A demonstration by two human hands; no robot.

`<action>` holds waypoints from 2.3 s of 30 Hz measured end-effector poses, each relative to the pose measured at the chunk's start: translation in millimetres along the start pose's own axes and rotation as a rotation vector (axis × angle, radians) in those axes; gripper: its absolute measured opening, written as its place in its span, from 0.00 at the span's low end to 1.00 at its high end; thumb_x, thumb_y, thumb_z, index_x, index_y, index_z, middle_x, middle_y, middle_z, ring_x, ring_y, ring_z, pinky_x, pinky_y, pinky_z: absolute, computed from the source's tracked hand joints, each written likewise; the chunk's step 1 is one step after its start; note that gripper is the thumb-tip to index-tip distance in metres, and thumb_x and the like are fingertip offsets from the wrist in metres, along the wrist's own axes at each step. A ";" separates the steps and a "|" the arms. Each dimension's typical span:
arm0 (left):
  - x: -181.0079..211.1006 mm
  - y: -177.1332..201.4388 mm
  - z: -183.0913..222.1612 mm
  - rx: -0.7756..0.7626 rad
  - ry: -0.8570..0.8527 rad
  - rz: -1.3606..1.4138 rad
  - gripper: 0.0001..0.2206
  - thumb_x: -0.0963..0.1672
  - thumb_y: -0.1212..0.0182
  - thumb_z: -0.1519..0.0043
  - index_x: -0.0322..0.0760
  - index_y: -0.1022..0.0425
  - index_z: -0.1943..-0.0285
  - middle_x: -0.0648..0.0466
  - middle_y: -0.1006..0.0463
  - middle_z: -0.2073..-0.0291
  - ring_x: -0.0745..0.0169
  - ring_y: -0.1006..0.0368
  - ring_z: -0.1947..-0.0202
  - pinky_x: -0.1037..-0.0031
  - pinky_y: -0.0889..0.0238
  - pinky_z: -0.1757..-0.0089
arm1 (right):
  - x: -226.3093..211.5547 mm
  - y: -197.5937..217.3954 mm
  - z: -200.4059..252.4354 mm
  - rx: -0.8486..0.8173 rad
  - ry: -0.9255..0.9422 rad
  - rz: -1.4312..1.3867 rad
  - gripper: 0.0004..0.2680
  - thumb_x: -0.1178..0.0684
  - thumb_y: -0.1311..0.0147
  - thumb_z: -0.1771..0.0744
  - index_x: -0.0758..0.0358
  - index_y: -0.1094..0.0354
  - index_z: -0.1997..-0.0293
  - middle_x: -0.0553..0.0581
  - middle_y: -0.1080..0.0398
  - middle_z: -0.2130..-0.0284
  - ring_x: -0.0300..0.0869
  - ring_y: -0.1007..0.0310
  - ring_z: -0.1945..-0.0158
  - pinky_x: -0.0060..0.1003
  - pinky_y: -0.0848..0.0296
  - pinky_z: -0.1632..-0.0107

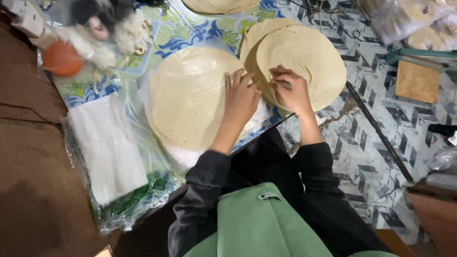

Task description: The person stacks individual round flatbreads onto a central pile, occasionally separating them with clear plastic liners.

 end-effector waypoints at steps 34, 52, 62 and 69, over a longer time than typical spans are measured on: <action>6.2 -11.4 -38.5 0.105 -0.003 0.123 0.06 0.48 0.28 0.48 0.47 0.19 0.72 0.58 0.22 0.69 0.51 0.32 0.51 0.38 0.67 0.34 | -1.3 3.1 1.0 -0.120 0.060 0.112 0.04 0.66 0.42 0.35 0.71 0.26 0.58 0.60 0.29 0.44 0.51 0.34 0.31 0.40 0.24 0.39; 7.3 -9.2 -41.5 0.105 0.031 0.127 0.06 0.47 0.30 0.48 0.45 0.18 0.75 0.57 0.22 0.71 0.52 0.31 0.51 0.39 0.67 0.33 | -2.0 1.9 1.1 -0.081 0.086 0.166 0.03 0.64 0.44 0.33 0.72 0.30 0.58 0.63 0.32 0.46 0.55 0.35 0.32 0.44 0.32 0.35; 6.4 -14.1 -41.4 0.103 0.052 0.100 0.06 0.46 0.31 0.52 0.42 0.22 0.78 0.54 0.22 0.71 0.51 0.31 0.51 0.41 0.68 0.32 | -3.1 6.2 1.9 0.018 0.088 0.130 0.02 0.65 0.47 0.33 0.70 0.29 0.59 0.63 0.29 0.50 0.54 0.29 0.34 0.43 0.31 0.35; 8.3 -10.9 -41.2 0.123 0.066 -0.020 0.11 0.49 0.32 0.50 0.39 0.18 0.69 0.52 0.20 0.66 0.48 0.31 0.48 0.39 0.67 0.32 | -20.3 -0.9 10.3 0.120 0.223 0.329 0.06 0.64 0.40 0.35 0.70 0.29 0.56 0.67 0.31 0.49 0.57 0.28 0.44 0.46 0.28 0.42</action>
Point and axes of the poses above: each hand's wrist, its own z-axis away from the middle knuckle, its own y-axis out of the back of the hand, x = y × z, the point moved 7 cm from there along -z, towards the middle knuckle
